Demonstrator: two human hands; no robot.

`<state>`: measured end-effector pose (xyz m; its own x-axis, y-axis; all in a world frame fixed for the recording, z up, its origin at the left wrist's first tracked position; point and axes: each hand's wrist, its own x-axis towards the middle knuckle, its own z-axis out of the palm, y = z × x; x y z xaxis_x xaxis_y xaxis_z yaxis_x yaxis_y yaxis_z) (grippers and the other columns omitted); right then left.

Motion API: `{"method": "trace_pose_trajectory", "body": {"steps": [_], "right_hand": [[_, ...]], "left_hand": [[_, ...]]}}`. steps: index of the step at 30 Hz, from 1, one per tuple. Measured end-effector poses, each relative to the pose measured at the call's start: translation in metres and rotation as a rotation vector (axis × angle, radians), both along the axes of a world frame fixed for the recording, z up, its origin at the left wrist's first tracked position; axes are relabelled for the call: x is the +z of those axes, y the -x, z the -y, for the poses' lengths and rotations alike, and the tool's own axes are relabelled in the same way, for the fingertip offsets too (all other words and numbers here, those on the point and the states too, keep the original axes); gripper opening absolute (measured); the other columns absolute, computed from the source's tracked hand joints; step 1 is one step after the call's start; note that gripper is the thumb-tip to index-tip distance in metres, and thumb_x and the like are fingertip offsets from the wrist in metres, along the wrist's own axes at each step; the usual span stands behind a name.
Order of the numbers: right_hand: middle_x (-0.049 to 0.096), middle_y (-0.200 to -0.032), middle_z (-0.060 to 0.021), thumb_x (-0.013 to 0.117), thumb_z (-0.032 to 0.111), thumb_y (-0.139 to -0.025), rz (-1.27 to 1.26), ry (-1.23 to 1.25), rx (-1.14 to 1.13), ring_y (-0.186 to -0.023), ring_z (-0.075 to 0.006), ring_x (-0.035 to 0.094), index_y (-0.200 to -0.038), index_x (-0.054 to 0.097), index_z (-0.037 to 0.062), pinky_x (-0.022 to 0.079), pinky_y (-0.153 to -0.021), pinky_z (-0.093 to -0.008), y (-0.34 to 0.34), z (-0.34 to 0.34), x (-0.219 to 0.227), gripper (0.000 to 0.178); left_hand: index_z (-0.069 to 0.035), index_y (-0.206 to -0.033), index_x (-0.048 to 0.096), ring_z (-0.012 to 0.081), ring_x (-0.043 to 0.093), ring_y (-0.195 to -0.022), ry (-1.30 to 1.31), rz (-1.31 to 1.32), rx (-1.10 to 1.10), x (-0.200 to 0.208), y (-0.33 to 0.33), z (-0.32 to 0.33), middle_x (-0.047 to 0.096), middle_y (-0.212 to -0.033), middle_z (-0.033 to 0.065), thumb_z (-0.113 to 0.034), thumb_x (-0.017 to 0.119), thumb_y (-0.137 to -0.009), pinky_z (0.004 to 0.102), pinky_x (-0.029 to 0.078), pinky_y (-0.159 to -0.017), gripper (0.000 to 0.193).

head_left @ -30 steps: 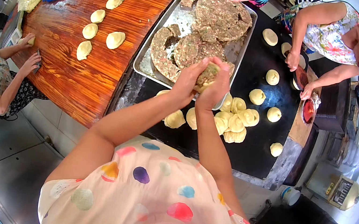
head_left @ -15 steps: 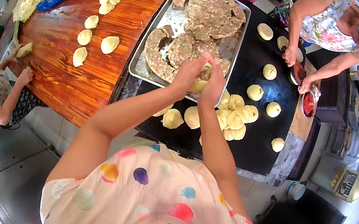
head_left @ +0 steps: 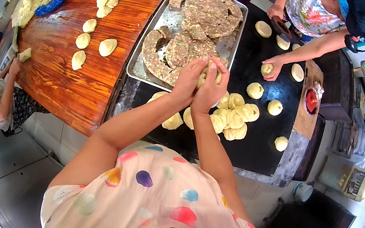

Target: The person picks up circular pieces of dough from a table, places a scoop of meat filling in the center, and pinches the edges together to form sealed buns.

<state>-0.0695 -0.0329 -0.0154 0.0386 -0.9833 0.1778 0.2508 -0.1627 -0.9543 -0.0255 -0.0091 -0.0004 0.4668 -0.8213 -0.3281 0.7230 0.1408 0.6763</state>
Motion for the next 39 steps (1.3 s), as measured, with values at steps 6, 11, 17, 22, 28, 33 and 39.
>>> {"method": "trace_pose_trajectory", "body": {"steps": [6,11,17,22,28,33,39], "right_hand": [[0.066,-0.117,-0.0131,0.05,0.014,-0.098,-0.323,0.314,0.05,-0.113,-0.0235,0.06,-0.107,0.067,0.0002,0.034,-0.111,-0.0375,0.008,-0.006,0.017,0.024],[0.066,-0.111,-0.0142,0.026,0.04,-0.105,0.206,-0.166,0.228,-0.107,-0.0232,0.061,-0.118,0.06,-0.0047,0.042,-0.103,-0.0361,0.035,0.002,0.021,0.058],[0.067,-0.1,-0.0124,0.029,0.047,-0.104,0.369,-0.304,0.148,-0.094,-0.0201,0.063,-0.102,0.064,-0.0027,0.048,-0.09,-0.0337,0.039,0.003,0.038,0.061],[0.068,-0.095,-0.0095,0.041,0.027,-0.105,-0.009,0.088,0.004,-0.092,-0.0162,0.059,-0.089,0.067,-0.0049,0.041,-0.1,-0.0336,0.038,-0.012,0.028,0.043],[0.063,-0.116,-0.0151,0.051,0.029,-0.1,-0.036,0.129,0.098,-0.108,-0.0245,0.058,-0.112,0.063,-0.0034,0.038,-0.105,-0.0381,0.051,-0.012,0.022,0.036],[0.043,-0.143,-0.0176,0.081,0.024,-0.076,-0.252,0.28,0.395,-0.131,-0.0306,0.043,-0.143,0.036,0.0008,0.035,-0.108,-0.0408,0.076,-0.004,0.051,0.084],[0.042,-0.143,-0.0206,0.085,0.009,-0.068,-0.578,0.628,0.161,-0.129,-0.0361,0.044,-0.144,0.036,0.0012,0.039,-0.106,-0.0423,0.078,-0.011,0.046,0.09]], "left_hand": [[-0.002,-0.113,0.062,0.0079,0.056,-0.089,-0.028,0.333,-0.073,-0.018,-0.012,-0.005,0.063,-0.1,0.0012,-0.032,0.05,-0.102,0.0245,0.047,-0.079,0.034],[-0.002,-0.118,0.062,0.0139,0.058,-0.09,-0.199,0.377,-0.452,0.026,-0.02,0.004,0.065,-0.1,0.005,-0.06,0.038,-0.099,0.0286,0.046,-0.082,0.066],[0.002,-0.129,0.049,0.0207,0.057,-0.112,0.006,-0.16,-0.064,0.036,0.007,-0.009,0.06,-0.115,0.0136,-0.05,0.043,-0.1,0.0353,0.048,-0.096,0.059],[-0.002,-0.111,0.061,0.0104,0.059,-0.092,0.059,0.199,-0.014,0.011,0.034,-0.017,0.064,-0.102,0.0039,-0.031,0.048,-0.103,0.028,0.05,-0.082,0.032],[-0.003,-0.116,0.06,0.0132,0.061,-0.093,-0.138,0.561,-0.26,0.008,0.011,-0.012,0.065,-0.101,0.0049,-0.044,0.046,-0.101,0.0284,0.048,-0.083,0.046],[-0.01,-0.141,0.04,0.0187,0.056,-0.115,-0.122,0.496,-0.418,0.06,-0.017,-0.004,0.056,-0.127,0.0071,-0.064,0.043,-0.095,0.0331,0.045,-0.1,0.072],[-0.01,-0.138,0.041,0.0182,0.057,-0.116,0.107,0.09,-0.438,0.039,0.005,-0.023,0.054,-0.128,0.0088,-0.036,0.066,-0.091,0.0357,0.049,-0.097,0.059]]}}
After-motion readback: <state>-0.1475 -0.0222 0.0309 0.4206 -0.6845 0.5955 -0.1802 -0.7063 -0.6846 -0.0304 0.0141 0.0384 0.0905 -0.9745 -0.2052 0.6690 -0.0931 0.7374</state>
